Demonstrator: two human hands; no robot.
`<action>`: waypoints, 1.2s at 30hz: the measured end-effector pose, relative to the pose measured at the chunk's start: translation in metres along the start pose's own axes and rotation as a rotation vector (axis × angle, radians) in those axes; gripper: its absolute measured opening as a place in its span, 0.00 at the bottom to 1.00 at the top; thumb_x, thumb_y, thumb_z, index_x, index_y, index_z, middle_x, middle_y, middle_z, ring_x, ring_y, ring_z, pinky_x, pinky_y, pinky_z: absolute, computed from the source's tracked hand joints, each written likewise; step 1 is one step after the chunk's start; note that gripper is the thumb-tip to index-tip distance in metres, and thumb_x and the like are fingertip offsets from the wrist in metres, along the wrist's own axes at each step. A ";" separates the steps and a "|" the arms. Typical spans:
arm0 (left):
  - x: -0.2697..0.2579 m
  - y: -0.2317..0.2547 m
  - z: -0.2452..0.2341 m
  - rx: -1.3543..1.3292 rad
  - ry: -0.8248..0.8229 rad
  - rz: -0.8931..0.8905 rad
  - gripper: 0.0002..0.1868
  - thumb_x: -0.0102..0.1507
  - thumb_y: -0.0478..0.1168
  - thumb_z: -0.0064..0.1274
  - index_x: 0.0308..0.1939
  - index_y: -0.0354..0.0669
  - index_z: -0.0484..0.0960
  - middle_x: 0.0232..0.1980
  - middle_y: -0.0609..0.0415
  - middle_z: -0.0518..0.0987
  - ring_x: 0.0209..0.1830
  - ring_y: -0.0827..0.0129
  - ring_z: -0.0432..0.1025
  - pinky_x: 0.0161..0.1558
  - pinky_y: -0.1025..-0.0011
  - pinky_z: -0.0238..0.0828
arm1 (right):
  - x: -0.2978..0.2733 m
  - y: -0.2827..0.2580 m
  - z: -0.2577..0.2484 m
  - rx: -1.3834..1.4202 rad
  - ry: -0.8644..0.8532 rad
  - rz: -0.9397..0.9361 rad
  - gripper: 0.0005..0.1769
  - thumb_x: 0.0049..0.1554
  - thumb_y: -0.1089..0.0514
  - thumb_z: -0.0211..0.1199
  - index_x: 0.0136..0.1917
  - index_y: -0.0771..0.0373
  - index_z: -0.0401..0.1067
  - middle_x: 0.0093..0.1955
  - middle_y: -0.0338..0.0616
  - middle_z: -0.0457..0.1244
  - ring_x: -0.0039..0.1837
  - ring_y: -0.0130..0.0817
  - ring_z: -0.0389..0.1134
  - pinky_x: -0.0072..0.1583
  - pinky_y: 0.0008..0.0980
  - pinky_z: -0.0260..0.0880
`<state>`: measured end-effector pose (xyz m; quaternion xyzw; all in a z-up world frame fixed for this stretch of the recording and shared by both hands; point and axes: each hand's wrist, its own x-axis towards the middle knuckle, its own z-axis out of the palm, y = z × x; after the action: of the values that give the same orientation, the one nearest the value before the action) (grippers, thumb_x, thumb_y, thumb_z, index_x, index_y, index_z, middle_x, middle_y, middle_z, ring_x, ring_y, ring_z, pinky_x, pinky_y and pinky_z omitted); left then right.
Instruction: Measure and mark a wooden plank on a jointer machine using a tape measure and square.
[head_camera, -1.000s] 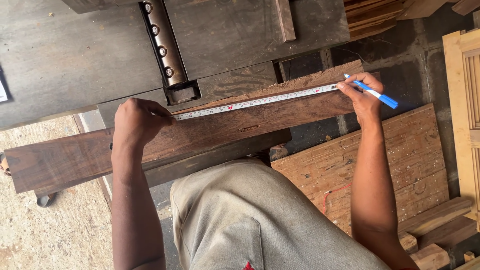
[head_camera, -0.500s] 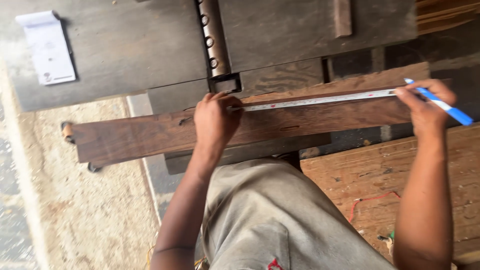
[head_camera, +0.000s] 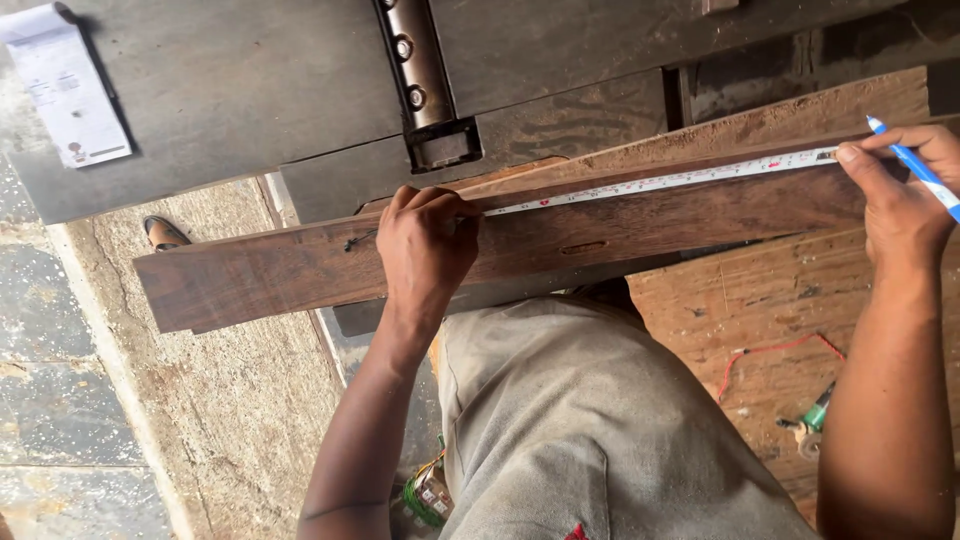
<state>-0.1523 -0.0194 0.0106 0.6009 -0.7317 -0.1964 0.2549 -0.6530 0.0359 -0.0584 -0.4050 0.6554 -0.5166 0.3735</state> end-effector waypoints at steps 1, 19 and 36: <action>0.000 0.001 -0.001 -0.002 -0.009 -0.001 0.04 0.54 0.33 0.65 0.29 0.49 0.89 0.35 0.60 0.84 0.38 0.63 0.73 0.43 0.66 0.73 | 0.000 0.000 0.000 -0.003 0.004 0.008 0.15 0.62 0.78 0.73 0.53 0.66 0.71 0.51 0.44 0.68 0.50 0.25 0.67 0.61 0.24 0.70; -0.002 0.004 -0.004 0.013 -0.046 -0.051 0.04 0.55 0.35 0.70 0.32 0.46 0.89 0.37 0.58 0.85 0.40 0.65 0.75 0.43 0.68 0.76 | -0.038 0.016 0.020 0.205 0.120 -0.260 0.25 0.74 0.45 0.44 0.63 0.69 0.69 0.58 0.53 0.65 0.54 0.42 0.64 0.54 0.35 0.66; -0.003 -0.005 -0.008 0.024 -0.108 -0.017 0.06 0.59 0.35 0.73 0.37 0.46 0.90 0.44 0.56 0.87 0.45 0.64 0.79 0.47 0.68 0.76 | -0.085 -0.065 0.166 -0.622 -0.061 -0.804 0.14 0.58 0.69 0.74 0.56 0.62 0.77 0.55 0.46 0.70 0.62 0.43 0.70 0.64 0.44 0.69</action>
<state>-0.1435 -0.0172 0.0134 0.5986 -0.7417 -0.2217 0.2061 -0.4596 0.0430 -0.0198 -0.7320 0.5595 -0.3879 0.0258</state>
